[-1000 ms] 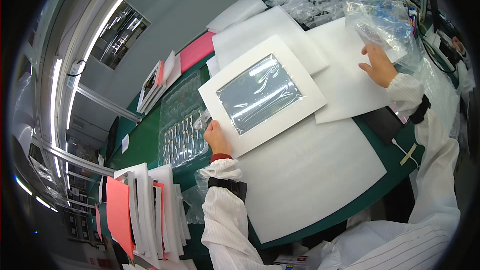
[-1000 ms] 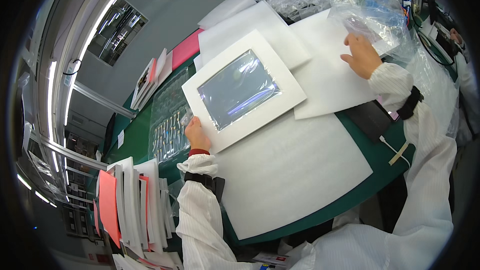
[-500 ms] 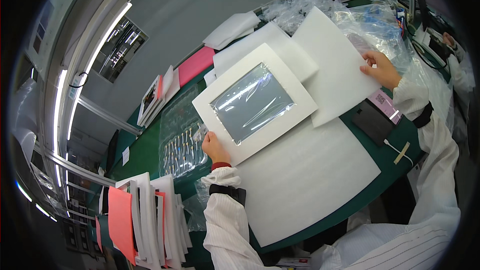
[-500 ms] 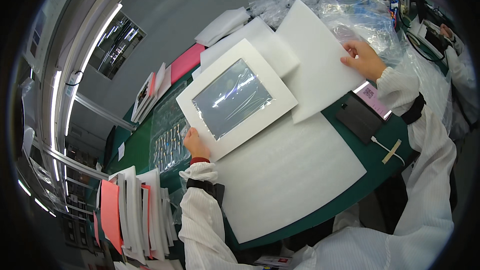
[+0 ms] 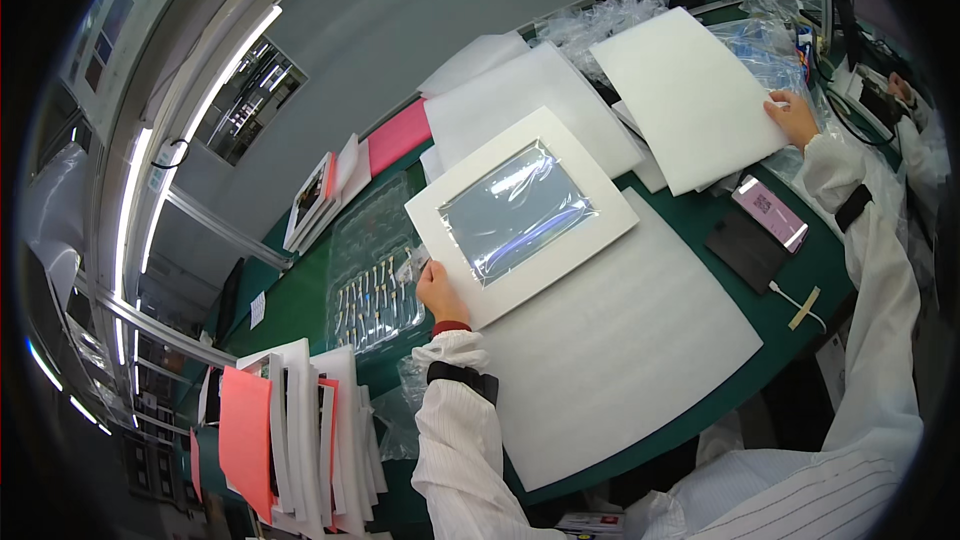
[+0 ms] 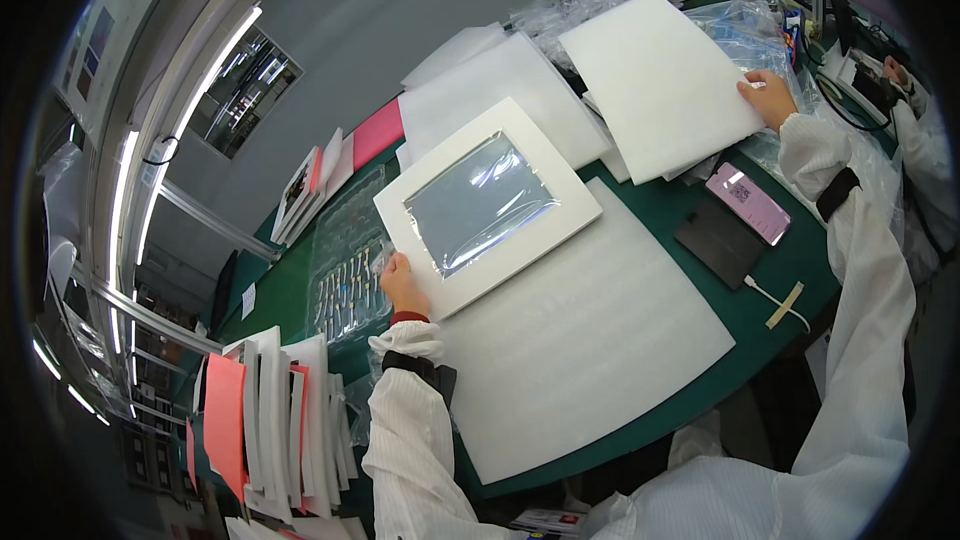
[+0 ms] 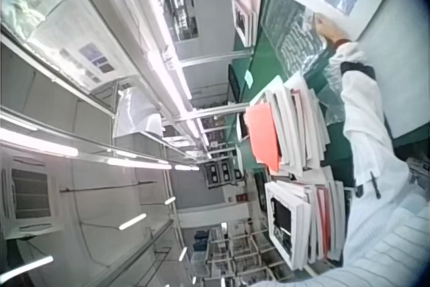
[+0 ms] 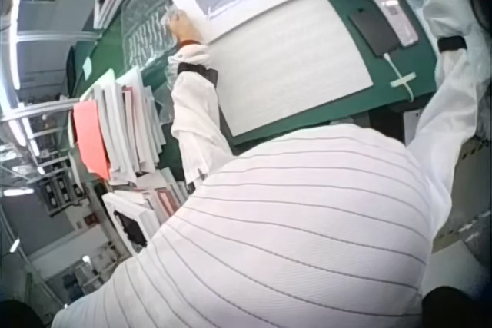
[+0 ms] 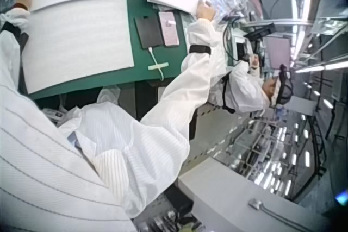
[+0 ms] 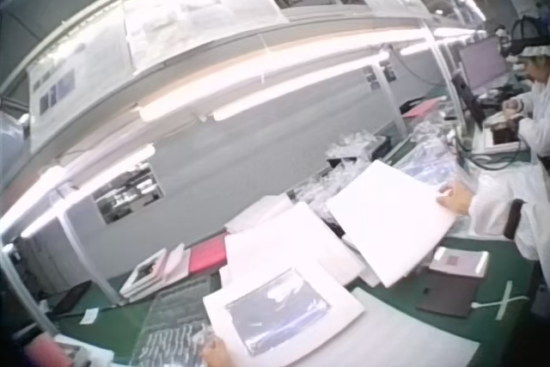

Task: Assembling, inspecting, and packaging electronic display components at a factory workstation.

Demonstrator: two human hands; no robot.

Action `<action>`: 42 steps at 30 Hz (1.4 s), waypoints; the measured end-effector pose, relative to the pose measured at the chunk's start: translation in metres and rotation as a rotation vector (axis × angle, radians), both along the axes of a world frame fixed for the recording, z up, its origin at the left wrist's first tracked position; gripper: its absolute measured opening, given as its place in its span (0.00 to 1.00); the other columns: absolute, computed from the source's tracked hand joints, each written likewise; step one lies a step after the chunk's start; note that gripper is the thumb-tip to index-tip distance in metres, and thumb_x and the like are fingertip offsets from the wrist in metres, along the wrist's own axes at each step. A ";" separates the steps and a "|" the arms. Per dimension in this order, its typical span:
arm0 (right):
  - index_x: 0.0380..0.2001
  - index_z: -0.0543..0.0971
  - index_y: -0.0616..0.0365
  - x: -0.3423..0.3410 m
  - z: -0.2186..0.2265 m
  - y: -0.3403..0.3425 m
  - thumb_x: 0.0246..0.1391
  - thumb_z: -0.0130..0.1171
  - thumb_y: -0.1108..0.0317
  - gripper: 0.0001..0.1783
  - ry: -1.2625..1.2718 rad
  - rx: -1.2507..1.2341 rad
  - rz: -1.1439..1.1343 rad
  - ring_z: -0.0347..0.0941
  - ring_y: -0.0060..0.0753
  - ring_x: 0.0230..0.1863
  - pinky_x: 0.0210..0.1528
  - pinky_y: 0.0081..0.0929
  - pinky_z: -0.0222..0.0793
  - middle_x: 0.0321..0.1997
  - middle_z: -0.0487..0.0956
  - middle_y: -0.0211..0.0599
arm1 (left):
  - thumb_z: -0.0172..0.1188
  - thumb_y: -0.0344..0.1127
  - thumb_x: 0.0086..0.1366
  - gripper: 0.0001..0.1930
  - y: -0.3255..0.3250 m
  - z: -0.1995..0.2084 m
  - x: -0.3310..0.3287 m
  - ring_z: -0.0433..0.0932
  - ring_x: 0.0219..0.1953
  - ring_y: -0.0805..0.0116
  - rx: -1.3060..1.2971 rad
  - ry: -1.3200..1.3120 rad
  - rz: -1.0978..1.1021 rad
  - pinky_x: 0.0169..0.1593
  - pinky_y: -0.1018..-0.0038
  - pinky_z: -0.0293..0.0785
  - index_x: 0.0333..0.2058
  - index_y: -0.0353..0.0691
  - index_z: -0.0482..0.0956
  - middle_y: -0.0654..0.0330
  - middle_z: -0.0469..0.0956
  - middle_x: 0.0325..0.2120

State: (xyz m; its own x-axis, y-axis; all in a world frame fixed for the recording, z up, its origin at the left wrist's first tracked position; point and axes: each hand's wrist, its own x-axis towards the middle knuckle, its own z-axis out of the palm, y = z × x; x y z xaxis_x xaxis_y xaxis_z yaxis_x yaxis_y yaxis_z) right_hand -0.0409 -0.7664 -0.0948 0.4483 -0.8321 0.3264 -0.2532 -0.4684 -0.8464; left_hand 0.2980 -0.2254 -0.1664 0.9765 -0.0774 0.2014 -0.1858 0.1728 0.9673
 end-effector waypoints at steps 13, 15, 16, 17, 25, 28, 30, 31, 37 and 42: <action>0.48 0.69 0.59 -0.005 -0.029 0.023 0.49 0.57 0.62 0.23 0.264 -0.314 -0.205 0.73 0.38 0.41 0.44 0.31 0.67 0.36 0.75 0.43 | 0.47 0.37 0.66 0.17 0.002 0.008 -0.005 0.72 0.32 0.76 0.000 0.137 -0.148 0.34 0.79 0.69 0.47 0.30 0.69 0.62 0.74 0.33; 0.47 0.70 0.59 -0.015 -0.009 0.049 0.49 0.57 0.64 0.22 0.227 -0.316 -0.238 0.72 0.34 0.41 0.43 0.28 0.67 0.36 0.75 0.40 | 0.47 0.37 0.66 0.17 0.006 0.013 -0.006 0.72 0.34 0.75 -0.012 0.166 -0.160 0.36 0.79 0.68 0.48 0.30 0.67 0.62 0.74 0.35; 0.46 0.71 0.60 -0.028 0.004 0.062 0.48 0.57 0.68 0.20 0.083 -0.204 -0.125 0.71 0.29 0.38 0.42 0.24 0.67 0.34 0.75 0.37 | 0.48 0.36 0.65 0.18 0.011 0.014 -0.005 0.72 0.35 0.75 -0.003 0.145 -0.188 0.37 0.79 0.68 0.49 0.30 0.66 0.62 0.74 0.36; 0.44 0.73 0.61 -0.042 0.014 0.077 0.48 0.56 0.71 0.17 -0.059 -0.091 -0.022 0.70 0.24 0.36 0.41 0.20 0.66 0.33 0.74 0.33 | 0.50 0.36 0.65 0.19 0.013 0.014 -0.004 0.72 0.37 0.74 0.009 0.129 -0.225 0.39 0.78 0.68 0.50 0.31 0.65 0.62 0.73 0.37; 0.40 0.73 0.62 -0.209 0.033 0.187 0.48 0.54 0.78 0.13 -0.370 -0.174 -0.242 0.68 0.15 0.34 0.40 0.13 0.65 0.31 0.71 0.25 | 0.53 0.21 0.55 0.23 0.046 0.102 -0.079 0.69 0.43 0.72 -0.001 0.118 -0.080 0.45 0.76 0.64 0.51 0.38 0.63 0.60 0.69 0.42; 0.39 0.74 0.62 -0.300 -0.001 0.202 0.47 0.53 0.79 0.13 -0.372 -0.176 -0.533 0.68 0.14 0.32 0.38 0.12 0.64 0.30 0.71 0.25 | 0.51 0.20 0.56 0.21 0.051 0.128 -0.128 0.68 0.43 0.70 0.079 0.001 -0.207 0.48 0.74 0.65 0.50 0.35 0.62 0.58 0.68 0.42; 0.40 0.74 0.62 -0.365 -0.051 0.205 0.46 0.54 0.79 0.14 -0.280 -0.110 -0.738 0.68 0.13 0.30 0.36 0.12 0.64 0.29 0.72 0.24 | 0.56 0.19 0.51 0.29 0.053 0.129 -0.155 0.68 0.50 0.60 0.418 -0.113 -0.352 0.53 0.68 0.64 0.53 0.36 0.60 0.51 0.66 0.50; 0.40 0.74 0.62 -0.405 -0.076 0.213 0.45 0.55 0.79 0.15 -0.252 -0.051 -0.781 0.67 0.13 0.29 0.35 0.13 0.64 0.28 0.72 0.24 | 0.56 0.19 0.51 0.29 0.047 0.124 -0.178 0.68 0.50 0.60 0.641 -0.223 -0.469 0.52 0.68 0.65 0.54 0.36 0.61 0.51 0.67 0.49; 0.41 0.73 0.64 -0.521 -0.236 0.253 0.42 0.63 0.71 0.20 0.013 0.373 -1.004 0.69 0.19 0.26 0.30 0.17 0.66 0.23 0.73 0.29 | 0.64 0.27 0.47 0.43 0.025 0.084 -0.294 0.43 0.64 0.44 1.412 -0.630 -1.035 0.63 0.58 0.47 0.61 0.41 0.51 0.44 0.49 0.61; 0.43 0.72 0.64 -0.571 -0.356 0.221 0.40 0.62 0.71 0.22 0.060 0.716 -1.002 0.74 0.29 0.30 0.31 0.26 0.70 0.31 0.77 0.40 | 0.63 0.25 0.45 0.45 0.037 0.075 -0.296 0.41 0.65 0.44 1.511 -0.609 -1.100 0.64 0.60 0.44 0.62 0.36 0.48 0.42 0.46 0.62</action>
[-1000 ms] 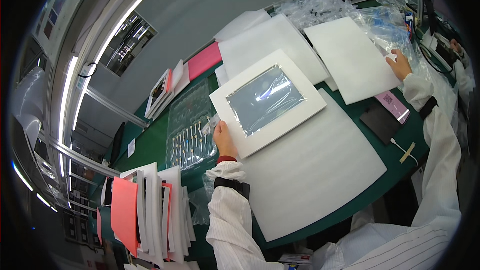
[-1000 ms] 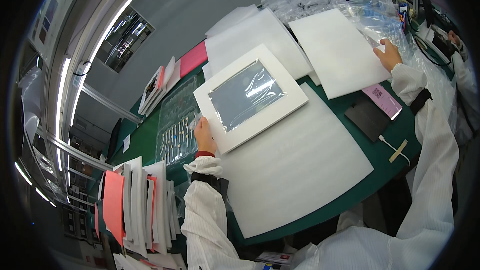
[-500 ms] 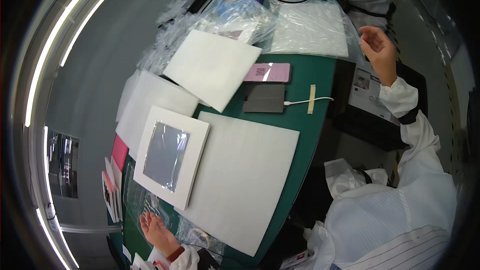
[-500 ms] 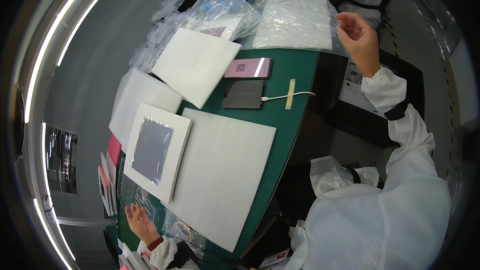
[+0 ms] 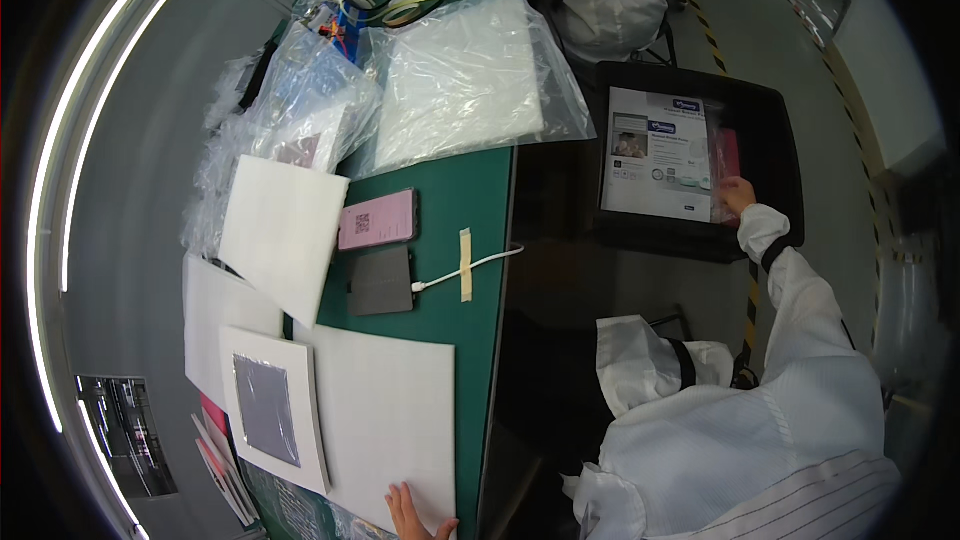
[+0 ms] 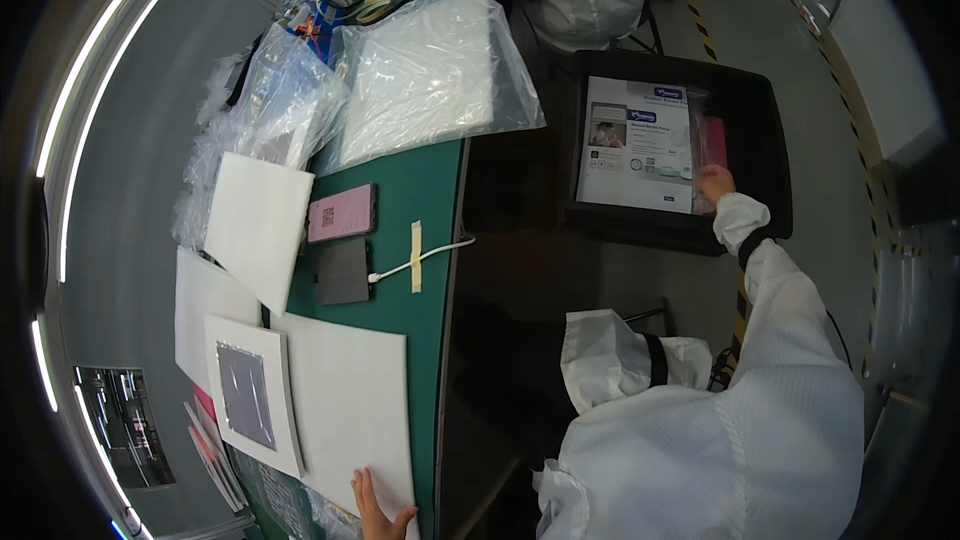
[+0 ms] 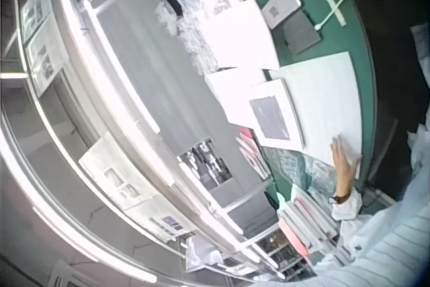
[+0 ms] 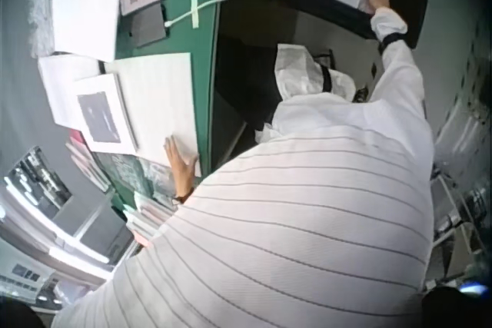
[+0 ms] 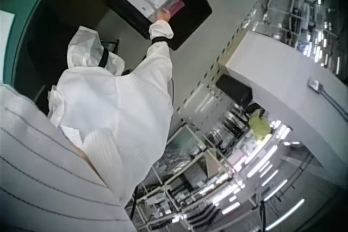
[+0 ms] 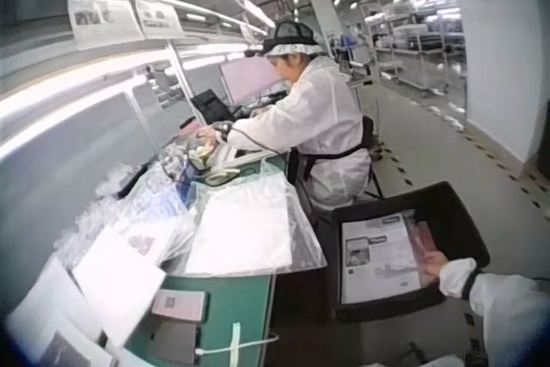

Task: Assembling, inspecting, and packaging electronic display components at a factory workstation.

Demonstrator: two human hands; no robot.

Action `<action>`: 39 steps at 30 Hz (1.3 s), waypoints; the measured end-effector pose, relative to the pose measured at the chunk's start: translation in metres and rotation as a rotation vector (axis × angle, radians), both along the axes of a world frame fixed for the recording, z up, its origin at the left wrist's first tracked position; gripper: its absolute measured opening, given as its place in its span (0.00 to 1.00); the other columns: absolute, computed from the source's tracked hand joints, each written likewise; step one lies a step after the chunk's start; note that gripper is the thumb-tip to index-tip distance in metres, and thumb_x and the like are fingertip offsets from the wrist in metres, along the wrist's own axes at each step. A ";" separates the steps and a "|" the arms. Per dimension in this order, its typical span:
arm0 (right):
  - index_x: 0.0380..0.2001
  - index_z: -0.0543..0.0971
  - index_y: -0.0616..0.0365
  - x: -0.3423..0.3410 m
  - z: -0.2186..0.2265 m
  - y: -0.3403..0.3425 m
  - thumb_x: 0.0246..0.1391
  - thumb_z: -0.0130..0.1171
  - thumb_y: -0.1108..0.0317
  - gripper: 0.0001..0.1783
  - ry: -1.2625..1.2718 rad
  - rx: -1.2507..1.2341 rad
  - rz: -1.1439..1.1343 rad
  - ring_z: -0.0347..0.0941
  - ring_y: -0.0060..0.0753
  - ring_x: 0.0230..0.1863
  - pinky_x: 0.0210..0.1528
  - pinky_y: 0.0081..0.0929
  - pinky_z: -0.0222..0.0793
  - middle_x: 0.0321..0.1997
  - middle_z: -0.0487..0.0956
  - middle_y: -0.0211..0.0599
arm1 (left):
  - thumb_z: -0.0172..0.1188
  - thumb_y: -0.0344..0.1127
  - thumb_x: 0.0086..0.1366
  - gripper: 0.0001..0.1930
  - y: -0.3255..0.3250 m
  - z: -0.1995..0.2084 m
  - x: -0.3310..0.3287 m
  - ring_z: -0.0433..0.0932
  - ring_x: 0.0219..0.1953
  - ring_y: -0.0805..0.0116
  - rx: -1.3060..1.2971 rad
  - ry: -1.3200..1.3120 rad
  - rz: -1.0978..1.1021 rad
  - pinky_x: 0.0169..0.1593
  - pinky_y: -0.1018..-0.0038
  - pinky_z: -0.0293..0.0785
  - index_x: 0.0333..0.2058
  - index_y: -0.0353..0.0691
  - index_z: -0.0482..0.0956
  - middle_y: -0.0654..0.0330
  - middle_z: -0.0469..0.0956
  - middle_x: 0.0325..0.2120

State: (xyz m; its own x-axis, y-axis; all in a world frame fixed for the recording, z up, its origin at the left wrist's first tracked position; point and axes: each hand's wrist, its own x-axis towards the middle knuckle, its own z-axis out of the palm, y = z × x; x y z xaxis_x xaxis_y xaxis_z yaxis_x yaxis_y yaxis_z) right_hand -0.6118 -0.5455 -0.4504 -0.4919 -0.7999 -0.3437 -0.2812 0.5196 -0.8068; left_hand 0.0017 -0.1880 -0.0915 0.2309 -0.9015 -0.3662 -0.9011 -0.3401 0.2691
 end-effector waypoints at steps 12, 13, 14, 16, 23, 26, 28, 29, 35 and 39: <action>0.45 0.73 0.65 0.003 -0.020 -0.038 0.43 0.65 0.56 0.29 -0.049 0.480 0.132 0.73 0.47 0.45 0.45 0.32 0.67 0.43 0.76 0.49 | 0.63 0.23 0.41 0.50 -0.021 0.008 -0.011 0.42 0.65 0.48 0.168 -0.024 0.117 0.65 0.68 0.41 0.62 0.37 0.43 0.43 0.43 0.62; 0.45 0.73 0.65 0.003 -0.027 -0.041 0.43 0.65 0.57 0.29 -0.100 0.460 0.084 0.72 0.48 0.46 0.46 0.32 0.67 0.44 0.76 0.50 | 0.64 0.24 0.40 0.51 -0.021 0.007 -0.010 0.41 0.65 0.49 0.167 -0.003 0.135 0.65 0.68 0.41 0.62 0.37 0.43 0.43 0.43 0.62; 0.44 0.73 0.65 0.001 -0.032 -0.043 0.43 0.64 0.59 0.27 0.156 0.508 0.125 0.73 0.48 0.45 0.47 0.32 0.66 0.43 0.77 0.49 | 0.64 0.25 0.39 0.52 -0.021 0.005 -0.007 0.41 0.65 0.49 0.166 0.018 0.153 0.65 0.68 0.41 0.62 0.37 0.43 0.43 0.43 0.62; 0.43 0.74 0.65 -0.011 -0.057 -0.039 0.43 0.63 0.65 0.23 0.138 0.179 0.080 0.74 0.45 0.44 0.47 0.31 0.66 0.42 0.77 0.49 | 0.65 0.25 0.39 0.53 -0.016 -0.002 0.002 0.42 0.65 0.50 0.165 0.028 0.151 0.65 0.68 0.41 0.62 0.37 0.42 0.43 0.43 0.63; 0.42 0.74 0.61 -0.116 0.012 -0.004 0.46 0.58 0.73 0.17 0.377 -0.142 -0.027 0.76 0.38 0.40 0.42 0.28 0.67 0.37 0.79 0.43 | 0.65 0.26 0.37 0.54 -0.013 -0.005 -0.002 0.43 0.65 0.51 0.168 0.023 0.195 0.65 0.67 0.42 0.63 0.37 0.41 0.43 0.45 0.62; 0.47 0.71 0.61 -0.197 0.050 0.043 0.50 0.54 0.71 0.19 0.954 -0.223 -0.060 0.72 0.48 0.45 0.48 0.36 0.65 0.43 0.76 0.48 | 0.65 0.26 0.37 0.54 -0.008 -0.010 0.004 0.44 0.65 0.52 0.149 0.035 0.196 0.64 0.66 0.46 0.63 0.38 0.42 0.45 0.46 0.62; 0.48 0.71 0.62 -0.174 0.125 0.039 0.49 0.54 0.72 0.20 0.912 0.041 -0.061 0.71 0.48 0.46 0.49 0.35 0.64 0.46 0.74 0.49 | 0.65 0.25 0.37 0.54 -0.007 -0.005 -0.002 0.45 0.65 0.53 0.169 0.027 0.254 0.63 0.65 0.48 0.63 0.39 0.42 0.46 0.46 0.63; 0.48 0.70 0.63 -0.166 0.153 0.038 0.49 0.54 0.73 0.21 0.868 0.300 -0.076 0.70 0.48 0.48 0.51 0.35 0.64 0.49 0.73 0.49 | 0.65 0.25 0.38 0.53 -0.008 -0.005 -0.002 0.46 0.65 0.54 0.181 0.025 0.303 0.63 0.64 0.50 0.63 0.39 0.42 0.46 0.46 0.63; 0.46 0.71 0.62 -0.236 0.038 0.061 0.47 0.56 0.71 0.20 0.870 0.189 0.009 0.70 0.54 0.46 0.49 0.39 0.65 0.44 0.74 0.55 | 0.65 0.25 0.39 0.53 -0.014 -0.012 0.005 0.46 0.64 0.54 0.183 0.045 0.275 0.62 0.63 0.51 0.63 0.40 0.43 0.47 0.46 0.63; 0.44 0.72 0.62 -0.179 0.005 0.035 0.45 0.59 0.70 0.20 1.002 0.162 -0.075 0.71 0.53 0.43 0.47 0.38 0.65 0.41 0.75 0.54 | 0.65 0.25 0.39 0.52 -0.008 -0.008 0.003 0.47 0.64 0.54 0.174 0.012 0.248 0.61 0.62 0.52 0.63 0.40 0.43 0.47 0.45 0.63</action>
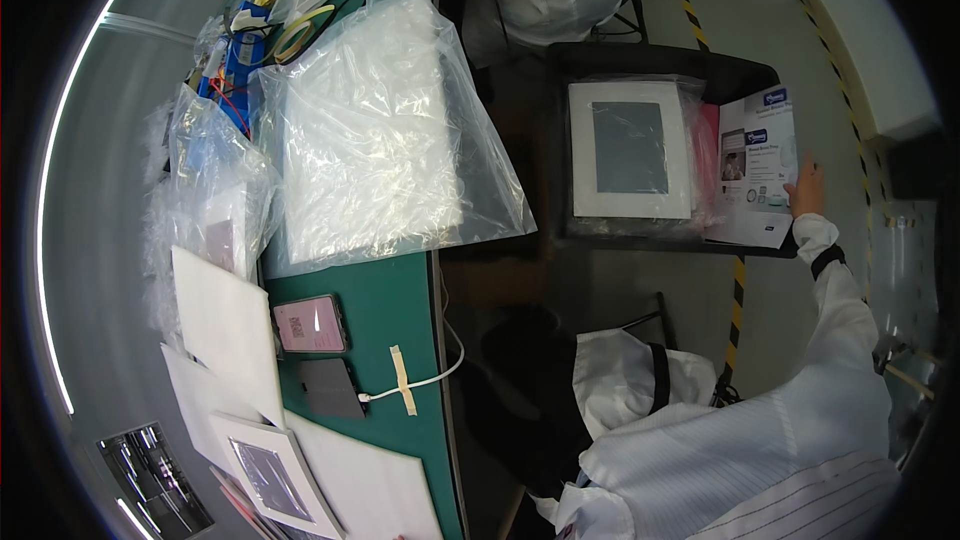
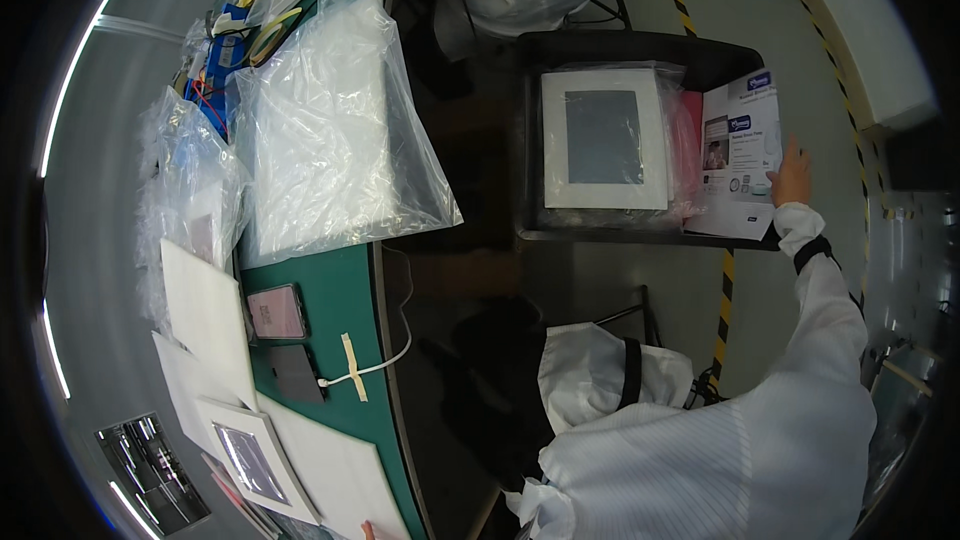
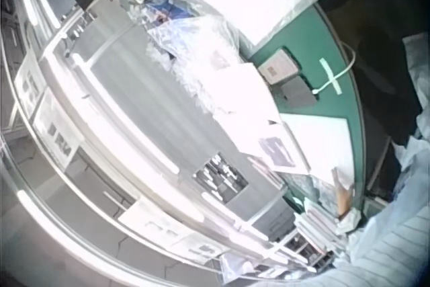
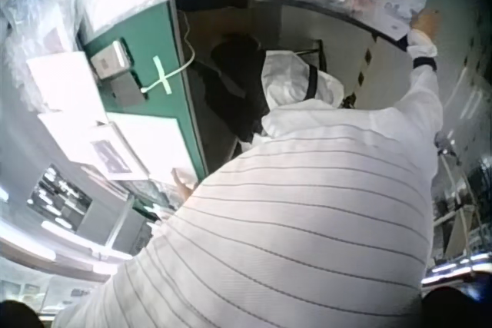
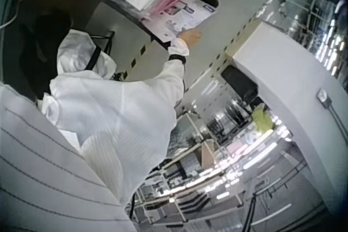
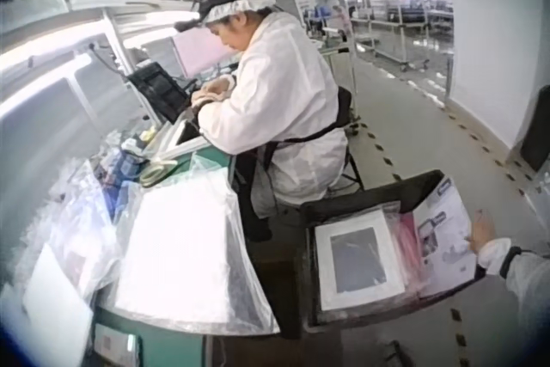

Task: Assembling, inspecting, and packaging electronic display components at a factory workstation.

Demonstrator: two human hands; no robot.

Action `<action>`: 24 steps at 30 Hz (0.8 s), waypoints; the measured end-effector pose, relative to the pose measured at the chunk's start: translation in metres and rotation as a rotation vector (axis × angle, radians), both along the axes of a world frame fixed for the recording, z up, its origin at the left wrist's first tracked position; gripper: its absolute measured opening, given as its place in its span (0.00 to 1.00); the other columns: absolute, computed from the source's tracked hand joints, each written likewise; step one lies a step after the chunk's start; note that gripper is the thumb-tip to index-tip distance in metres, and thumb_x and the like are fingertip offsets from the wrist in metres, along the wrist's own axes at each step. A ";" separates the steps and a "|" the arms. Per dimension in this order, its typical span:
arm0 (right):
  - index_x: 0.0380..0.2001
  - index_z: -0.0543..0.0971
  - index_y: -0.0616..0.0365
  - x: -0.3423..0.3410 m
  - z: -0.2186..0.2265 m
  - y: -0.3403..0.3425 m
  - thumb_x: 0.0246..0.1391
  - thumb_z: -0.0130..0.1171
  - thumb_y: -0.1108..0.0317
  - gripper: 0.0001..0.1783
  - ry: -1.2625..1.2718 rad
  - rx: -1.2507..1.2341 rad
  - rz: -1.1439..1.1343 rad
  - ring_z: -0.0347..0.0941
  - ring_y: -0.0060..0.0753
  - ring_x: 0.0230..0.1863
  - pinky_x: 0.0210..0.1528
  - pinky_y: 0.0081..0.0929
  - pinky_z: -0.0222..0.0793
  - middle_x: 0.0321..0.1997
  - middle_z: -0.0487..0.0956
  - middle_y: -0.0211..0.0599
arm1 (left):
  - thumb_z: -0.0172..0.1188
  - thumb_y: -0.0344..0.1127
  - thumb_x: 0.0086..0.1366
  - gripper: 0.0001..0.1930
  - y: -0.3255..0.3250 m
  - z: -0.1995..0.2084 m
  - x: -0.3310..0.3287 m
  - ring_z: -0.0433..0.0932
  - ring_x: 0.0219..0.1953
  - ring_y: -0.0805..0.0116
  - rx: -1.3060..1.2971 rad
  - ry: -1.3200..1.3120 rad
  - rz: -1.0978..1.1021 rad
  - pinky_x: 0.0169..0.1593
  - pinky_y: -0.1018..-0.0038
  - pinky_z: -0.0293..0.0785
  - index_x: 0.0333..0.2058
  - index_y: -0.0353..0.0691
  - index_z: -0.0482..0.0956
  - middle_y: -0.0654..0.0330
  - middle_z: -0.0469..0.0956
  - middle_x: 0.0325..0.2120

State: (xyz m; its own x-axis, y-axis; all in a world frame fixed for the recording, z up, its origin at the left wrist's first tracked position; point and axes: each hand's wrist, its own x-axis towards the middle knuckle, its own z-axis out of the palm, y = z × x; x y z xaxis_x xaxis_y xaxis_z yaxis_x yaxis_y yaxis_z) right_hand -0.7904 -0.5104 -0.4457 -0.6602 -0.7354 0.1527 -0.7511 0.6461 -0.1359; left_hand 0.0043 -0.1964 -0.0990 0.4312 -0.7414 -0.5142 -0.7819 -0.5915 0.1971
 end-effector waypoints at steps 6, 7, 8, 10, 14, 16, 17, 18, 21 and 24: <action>0.45 0.74 0.59 0.082 -0.070 -0.074 0.45 0.58 0.52 0.27 -0.637 0.350 0.273 0.73 0.50 0.43 0.45 0.39 0.67 0.40 0.77 0.50 | 0.63 0.23 0.42 0.48 -0.009 0.007 -0.010 0.48 0.64 0.54 -0.035 0.087 0.113 0.61 0.60 0.54 0.62 0.39 0.45 0.48 0.43 0.64; 0.44 0.74 0.63 0.103 -0.083 -0.084 0.47 0.56 0.50 0.28 -0.642 0.494 0.247 0.74 0.51 0.42 0.43 0.39 0.67 0.39 0.77 0.52 | 0.62 0.22 0.43 0.47 -0.005 0.009 -0.010 0.48 0.64 0.54 -0.032 0.123 0.140 0.61 0.60 0.54 0.62 0.39 0.46 0.49 0.42 0.64; 0.43 0.74 0.66 0.125 -0.100 -0.087 0.49 0.55 0.47 0.30 -0.647 0.657 0.204 0.74 0.52 0.40 0.42 0.38 0.67 0.37 0.77 0.54 | 0.61 0.21 0.44 0.45 -0.010 0.003 -0.009 0.49 0.63 0.53 -0.006 0.161 0.158 0.61 0.60 0.55 0.62 0.38 0.48 0.49 0.41 0.64; 0.41 0.74 0.69 0.163 -0.098 -0.091 0.48 0.55 0.43 0.34 -0.698 0.542 0.036 0.74 0.53 0.42 0.42 0.39 0.68 0.37 0.77 0.54 | 0.60 0.21 0.44 0.45 -0.004 0.006 -0.011 0.49 0.63 0.53 -0.013 0.139 0.156 0.61 0.61 0.55 0.62 0.38 0.48 0.49 0.41 0.64; 0.40 0.74 0.68 0.180 -0.073 -0.106 0.46 0.60 0.44 0.34 -0.818 0.716 -0.145 0.75 0.42 0.39 0.39 0.34 0.69 0.35 0.77 0.50 | 0.60 0.23 0.45 0.45 -0.006 0.010 -0.017 0.48 0.63 0.52 -0.038 0.143 0.162 0.61 0.60 0.54 0.62 0.39 0.47 0.48 0.42 0.64; 0.44 0.72 0.67 0.151 -0.104 -0.084 0.46 0.59 0.44 0.34 -1.120 0.482 -0.203 0.74 0.42 0.39 0.41 0.31 0.68 0.39 0.77 0.48 | 0.60 0.24 0.45 0.45 -0.022 0.009 -0.020 0.47 0.64 0.52 -0.056 0.177 0.197 0.61 0.60 0.54 0.62 0.39 0.46 0.48 0.42 0.64; 0.47 0.70 0.66 0.144 -0.116 -0.075 0.47 0.59 0.44 0.36 -1.429 0.238 -0.246 0.73 0.41 0.39 0.43 0.27 0.68 0.43 0.76 0.47 | 0.60 0.24 0.45 0.46 -0.030 0.011 -0.024 0.46 0.64 0.51 -0.043 0.137 0.153 0.61 0.60 0.54 0.62 0.39 0.46 0.47 0.43 0.63; 0.47 0.70 0.66 0.163 -0.098 -0.080 0.47 0.59 0.44 0.36 -1.430 0.270 -0.216 0.73 0.41 0.39 0.43 0.27 0.68 0.43 0.76 0.47 | 0.60 0.24 0.45 0.46 -0.028 0.016 -0.029 0.45 0.65 0.51 -0.028 0.078 0.134 0.61 0.60 0.53 0.63 0.40 0.45 0.46 0.44 0.63; 0.41 0.73 0.59 0.136 -0.084 -0.086 0.46 0.62 0.47 0.28 -1.444 0.378 -0.325 0.70 0.31 0.33 0.37 0.24 0.64 0.36 0.76 0.35 | 0.60 0.25 0.45 0.47 -0.028 0.016 -0.017 0.43 0.65 0.51 -0.040 0.088 0.105 0.62 0.59 0.50 0.63 0.40 0.44 0.46 0.44 0.63; 0.35 0.74 0.58 0.192 -0.032 -0.094 0.44 0.63 0.48 0.25 -1.635 0.061 -0.184 0.68 0.31 0.33 0.38 0.28 0.60 0.31 0.74 0.35 | 0.60 0.24 0.45 0.41 -0.032 0.020 -0.031 0.52 0.61 0.51 -0.126 -0.022 0.034 0.58 0.62 0.57 0.60 0.40 0.52 0.45 0.52 0.59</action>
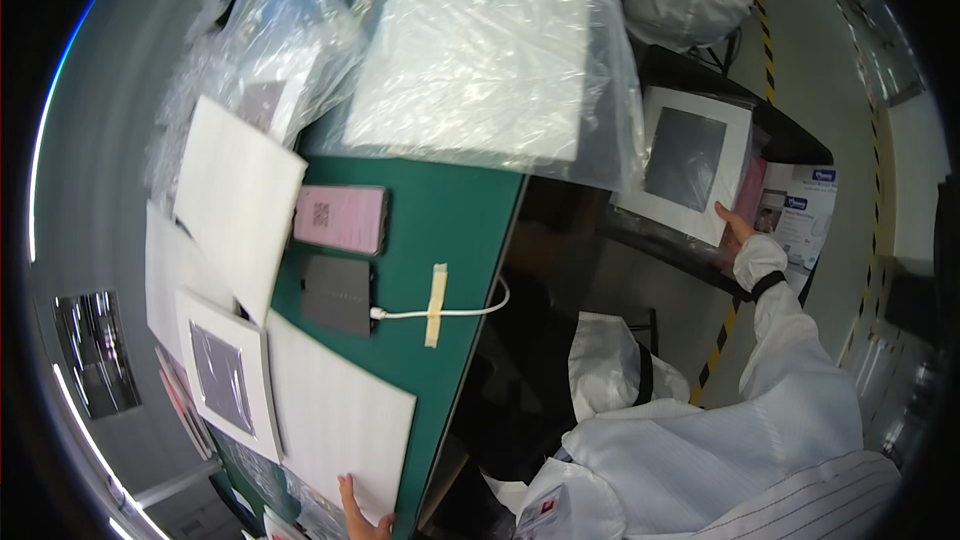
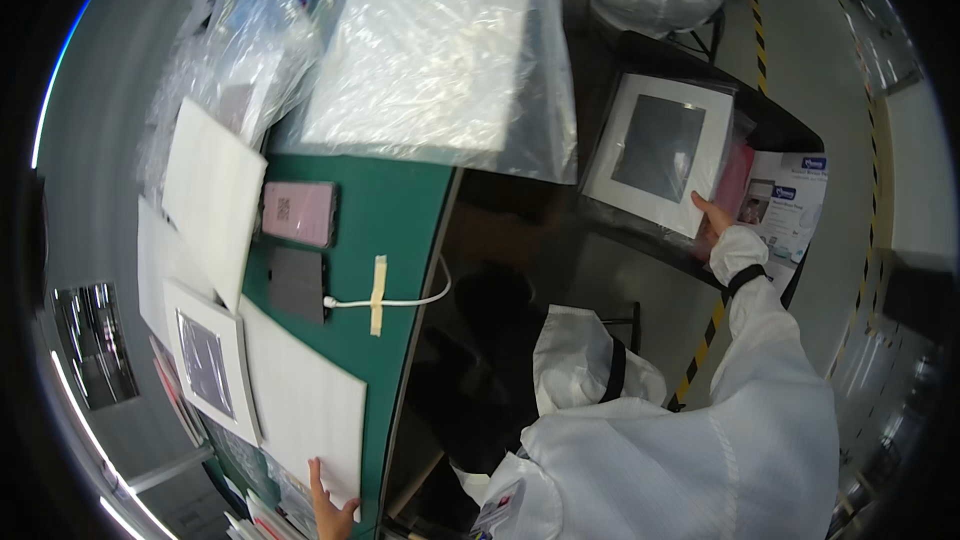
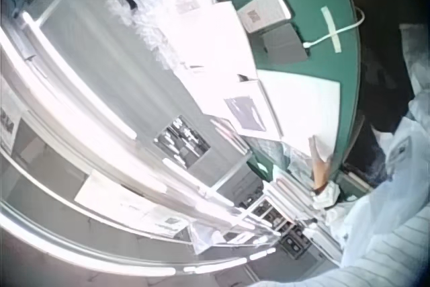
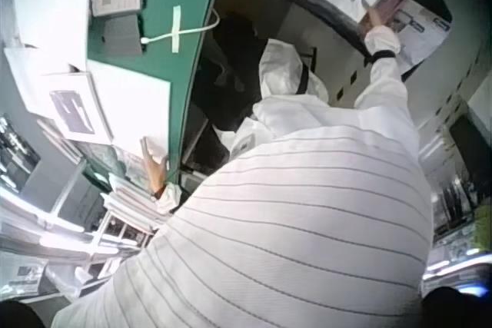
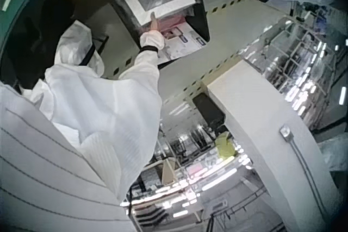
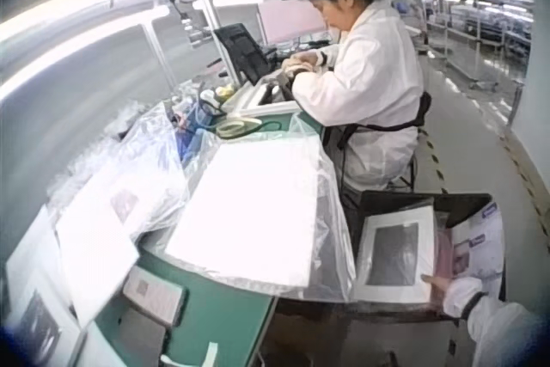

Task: Assembling, inspecting, and packaging electronic display components at a factory workstation.

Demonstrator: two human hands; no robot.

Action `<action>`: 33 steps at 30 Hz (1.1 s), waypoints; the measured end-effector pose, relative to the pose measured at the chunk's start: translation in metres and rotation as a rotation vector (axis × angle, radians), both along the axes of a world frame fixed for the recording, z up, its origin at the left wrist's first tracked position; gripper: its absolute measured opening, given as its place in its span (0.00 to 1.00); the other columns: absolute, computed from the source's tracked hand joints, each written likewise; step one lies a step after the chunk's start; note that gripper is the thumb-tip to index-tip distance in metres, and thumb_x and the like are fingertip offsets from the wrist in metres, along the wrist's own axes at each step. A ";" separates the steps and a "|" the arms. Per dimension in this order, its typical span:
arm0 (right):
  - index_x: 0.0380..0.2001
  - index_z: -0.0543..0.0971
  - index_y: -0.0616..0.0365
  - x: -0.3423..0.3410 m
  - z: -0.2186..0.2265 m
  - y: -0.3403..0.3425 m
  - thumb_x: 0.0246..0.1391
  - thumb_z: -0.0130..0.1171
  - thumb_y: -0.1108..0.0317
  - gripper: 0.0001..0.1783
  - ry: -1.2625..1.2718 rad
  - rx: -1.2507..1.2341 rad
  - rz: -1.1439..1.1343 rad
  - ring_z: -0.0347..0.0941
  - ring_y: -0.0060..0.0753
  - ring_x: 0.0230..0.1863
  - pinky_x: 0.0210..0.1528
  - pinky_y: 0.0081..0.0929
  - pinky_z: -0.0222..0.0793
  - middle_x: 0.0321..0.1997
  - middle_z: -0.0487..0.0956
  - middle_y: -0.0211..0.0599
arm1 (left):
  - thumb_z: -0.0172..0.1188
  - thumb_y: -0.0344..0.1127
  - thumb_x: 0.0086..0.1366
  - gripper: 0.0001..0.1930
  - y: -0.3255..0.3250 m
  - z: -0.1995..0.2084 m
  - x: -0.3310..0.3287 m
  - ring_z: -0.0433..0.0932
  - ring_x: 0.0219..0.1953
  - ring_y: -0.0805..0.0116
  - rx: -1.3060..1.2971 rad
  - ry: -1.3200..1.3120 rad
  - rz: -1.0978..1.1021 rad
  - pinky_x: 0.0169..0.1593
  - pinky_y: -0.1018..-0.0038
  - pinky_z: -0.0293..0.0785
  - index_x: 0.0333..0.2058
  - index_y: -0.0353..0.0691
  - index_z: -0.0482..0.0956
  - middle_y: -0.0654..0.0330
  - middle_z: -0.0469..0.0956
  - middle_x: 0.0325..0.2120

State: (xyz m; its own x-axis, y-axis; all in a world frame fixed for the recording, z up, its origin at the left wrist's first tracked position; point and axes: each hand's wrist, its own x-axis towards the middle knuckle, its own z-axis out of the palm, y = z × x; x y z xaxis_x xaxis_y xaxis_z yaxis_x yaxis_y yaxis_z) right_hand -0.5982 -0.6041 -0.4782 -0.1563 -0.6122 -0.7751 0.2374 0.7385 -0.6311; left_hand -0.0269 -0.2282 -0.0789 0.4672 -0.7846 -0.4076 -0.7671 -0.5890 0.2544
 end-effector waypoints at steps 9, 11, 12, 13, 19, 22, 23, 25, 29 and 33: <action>0.46 0.70 0.66 0.020 0.029 -0.019 0.40 0.63 0.65 0.28 0.199 -0.284 -0.016 0.70 0.37 0.45 0.47 0.27 0.62 0.44 0.74 0.42 | 0.61 0.17 0.41 0.44 0.001 0.004 -0.005 0.54 0.61 0.48 0.004 -0.082 0.050 0.61 0.66 0.54 0.59 0.40 0.55 0.45 0.54 0.59; 0.42 0.73 0.67 0.019 0.044 -0.030 0.39 0.63 0.65 0.25 0.275 -0.309 -0.008 0.72 0.37 0.41 0.45 0.26 0.64 0.40 0.76 0.42 | 0.62 0.17 0.39 0.46 0.008 0.002 -0.005 0.51 0.63 0.47 -0.039 -0.059 0.052 0.62 0.65 0.54 0.60 0.44 0.55 0.45 0.52 0.61; 0.39 0.75 0.67 0.018 0.058 -0.036 0.39 0.63 0.64 0.23 0.313 -0.298 -0.018 0.73 0.37 0.38 0.44 0.26 0.65 0.37 0.77 0.41 | 0.62 0.17 0.39 0.46 0.009 0.001 -0.006 0.51 0.63 0.47 -0.047 -0.063 0.056 0.62 0.65 0.54 0.60 0.44 0.55 0.45 0.52 0.61; 0.39 0.75 0.67 0.016 0.072 -0.039 0.39 0.63 0.64 0.23 0.310 -0.310 -0.022 0.73 0.37 0.38 0.44 0.26 0.65 0.37 0.77 0.41 | 0.62 0.17 0.39 0.45 0.013 -0.001 -0.006 0.51 0.63 0.47 -0.063 -0.075 0.044 0.62 0.65 0.54 0.59 0.44 0.56 0.45 0.52 0.61; 0.40 0.75 0.66 -0.025 0.147 0.023 0.42 0.63 0.63 0.22 0.075 -0.455 -0.060 0.74 0.33 0.38 0.43 0.24 0.66 0.38 0.77 0.41 | 0.64 0.19 0.38 0.45 0.033 -0.014 0.008 0.53 0.61 0.43 -0.201 -0.093 -0.064 0.60 0.63 0.56 0.59 0.46 0.57 0.42 0.55 0.59; 0.44 0.73 0.64 -0.028 0.212 0.095 0.43 0.61 0.58 0.26 0.097 -0.474 -0.052 0.71 0.32 0.43 0.47 0.24 0.64 0.44 0.74 0.42 | 0.64 0.20 0.39 0.45 0.041 -0.021 0.013 0.54 0.61 0.42 -0.223 -0.127 -0.070 0.60 0.63 0.57 0.59 0.47 0.58 0.42 0.56 0.59; 0.45 0.72 0.64 -0.052 0.212 0.116 0.44 0.61 0.56 0.28 0.004 -0.510 -0.010 0.70 0.32 0.44 0.48 0.24 0.64 0.44 0.74 0.41 | 0.66 0.21 0.38 0.45 0.043 -0.020 0.013 0.55 0.60 0.41 -0.248 -0.134 -0.074 0.59 0.62 0.58 0.58 0.47 0.59 0.42 0.56 0.58; 0.45 0.71 0.62 -0.055 0.235 0.172 0.45 0.58 0.53 0.28 0.022 -0.529 -0.096 0.71 0.32 0.42 0.46 0.26 0.65 0.42 0.74 0.38 | 0.66 0.22 0.40 0.43 0.048 -0.023 0.013 0.55 0.59 0.40 -0.259 -0.150 -0.066 0.59 0.62 0.58 0.58 0.47 0.60 0.42 0.56 0.58; 0.47 0.70 0.59 -0.070 0.248 0.225 0.50 0.51 0.51 0.27 -0.188 -0.669 -0.007 0.71 0.33 0.43 0.45 0.27 0.67 0.42 0.74 0.37 | 0.66 0.29 0.44 0.38 0.051 -0.027 0.009 0.57 0.58 0.39 -0.467 -0.139 -0.098 0.59 0.61 0.57 0.57 0.42 0.61 0.41 0.60 0.56; 0.48 0.68 0.60 0.009 0.328 0.216 0.53 0.49 0.53 0.26 -0.347 -0.750 0.140 0.72 0.31 0.42 0.44 0.26 0.69 0.43 0.73 0.35 | 0.62 0.47 0.55 0.45 -0.019 -0.005 -0.070 0.53 0.63 0.54 -0.882 0.861 -0.132 0.60 0.60 0.55 0.62 0.34 0.45 0.46 0.53 0.60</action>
State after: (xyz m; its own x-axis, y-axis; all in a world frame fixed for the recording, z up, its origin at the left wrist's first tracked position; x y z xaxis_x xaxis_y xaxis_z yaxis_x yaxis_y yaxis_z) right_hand -0.5888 -0.3881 -0.1502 0.1322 -0.9806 -0.1447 0.4463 0.1893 -0.8746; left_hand -0.0972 -0.2476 -0.0839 0.2056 -0.9674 0.1482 -0.1941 0.1081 0.9750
